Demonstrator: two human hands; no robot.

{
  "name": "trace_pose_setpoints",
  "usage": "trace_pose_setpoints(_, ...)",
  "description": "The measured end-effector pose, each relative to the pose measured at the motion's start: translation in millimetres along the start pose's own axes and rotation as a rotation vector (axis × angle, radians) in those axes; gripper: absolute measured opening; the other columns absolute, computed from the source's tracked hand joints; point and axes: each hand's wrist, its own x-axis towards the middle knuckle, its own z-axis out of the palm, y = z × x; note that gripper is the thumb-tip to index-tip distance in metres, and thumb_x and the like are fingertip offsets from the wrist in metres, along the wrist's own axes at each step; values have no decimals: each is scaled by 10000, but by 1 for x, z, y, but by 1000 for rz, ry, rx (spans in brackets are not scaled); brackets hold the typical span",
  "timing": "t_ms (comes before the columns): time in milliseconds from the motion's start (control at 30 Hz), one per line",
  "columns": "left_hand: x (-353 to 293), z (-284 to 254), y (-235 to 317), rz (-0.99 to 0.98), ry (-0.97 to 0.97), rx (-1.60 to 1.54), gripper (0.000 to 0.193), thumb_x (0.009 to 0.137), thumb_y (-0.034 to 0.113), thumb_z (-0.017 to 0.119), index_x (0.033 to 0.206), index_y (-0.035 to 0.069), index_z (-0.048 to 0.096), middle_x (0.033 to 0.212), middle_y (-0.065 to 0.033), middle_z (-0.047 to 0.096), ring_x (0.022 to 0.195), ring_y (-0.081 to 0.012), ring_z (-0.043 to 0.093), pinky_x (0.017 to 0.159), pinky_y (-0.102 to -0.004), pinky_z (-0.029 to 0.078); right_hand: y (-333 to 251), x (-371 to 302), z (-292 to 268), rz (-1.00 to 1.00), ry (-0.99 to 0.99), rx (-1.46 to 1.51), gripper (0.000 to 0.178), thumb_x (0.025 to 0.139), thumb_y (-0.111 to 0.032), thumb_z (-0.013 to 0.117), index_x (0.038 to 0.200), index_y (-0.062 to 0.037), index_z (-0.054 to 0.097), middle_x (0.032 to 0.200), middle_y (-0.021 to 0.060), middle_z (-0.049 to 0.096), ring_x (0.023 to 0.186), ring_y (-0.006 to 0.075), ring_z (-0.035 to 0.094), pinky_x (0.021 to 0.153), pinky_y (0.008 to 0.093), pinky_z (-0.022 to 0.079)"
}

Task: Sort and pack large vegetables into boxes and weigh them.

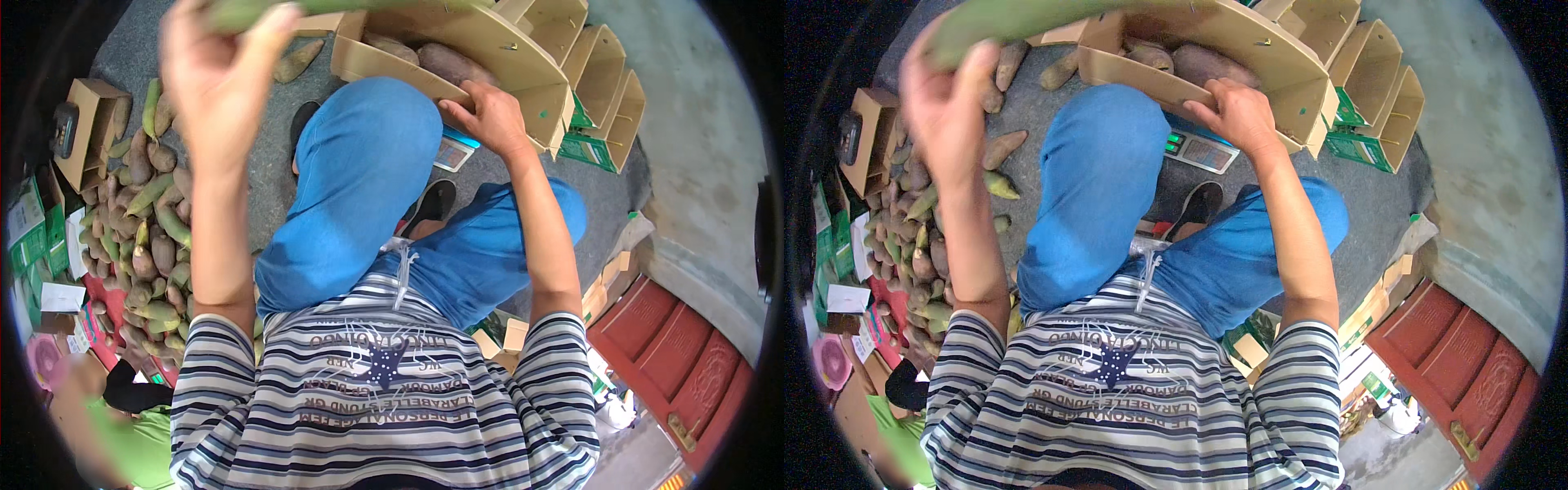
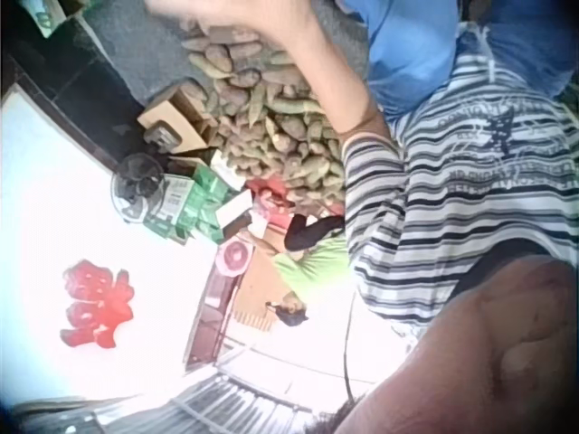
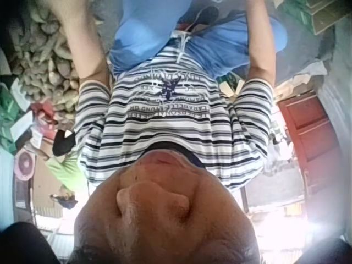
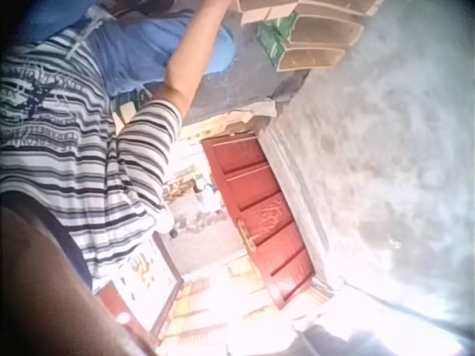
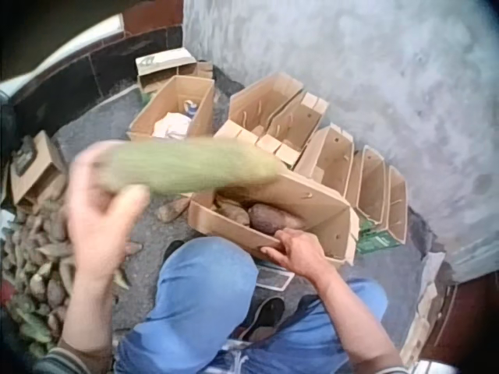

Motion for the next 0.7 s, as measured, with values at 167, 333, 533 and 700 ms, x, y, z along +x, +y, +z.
trace_pose_setpoints(167,-29,-29,-77,-213,-105,280,450,806,181,639,1170,-6,452,1080,-145,547,1023,-234,525,842,-334,447,3,1,4,-25,53,15,384,773,-434,597,826,-54,599,691,147,596,684,330,581,622,410,454)
trace_pose_setpoints(333,-138,-128,-142,-312,-488,781,436,777,217,629,1141,29,481,1073,-195,537,1005,-338,531,819,-396,439,4,1,1,-11,8,8,408,776,-451,587,828,-46,601,695,151,602,683,336,584,623,416,458)
trace_pose_setpoints(533,-310,-248,-198,-980,-882,1176,383,751,221,608,1044,-4,504,1004,-249,539,910,-398,554,740,-448,466,2,5,-6,48,-29,32,437,819,-483,492,891,-73,621,820,144,624,786,331,595,694,429,470)
trace_pose_setpoints(700,-404,-297,-212,-1369,-305,210,266,824,195,467,969,-16,539,902,-264,583,816,-385,591,612,-424,492,17,8,-19,30,268,166,423,884,-450,397,952,-85,600,882,103,590,873,300,563,736,394,447)
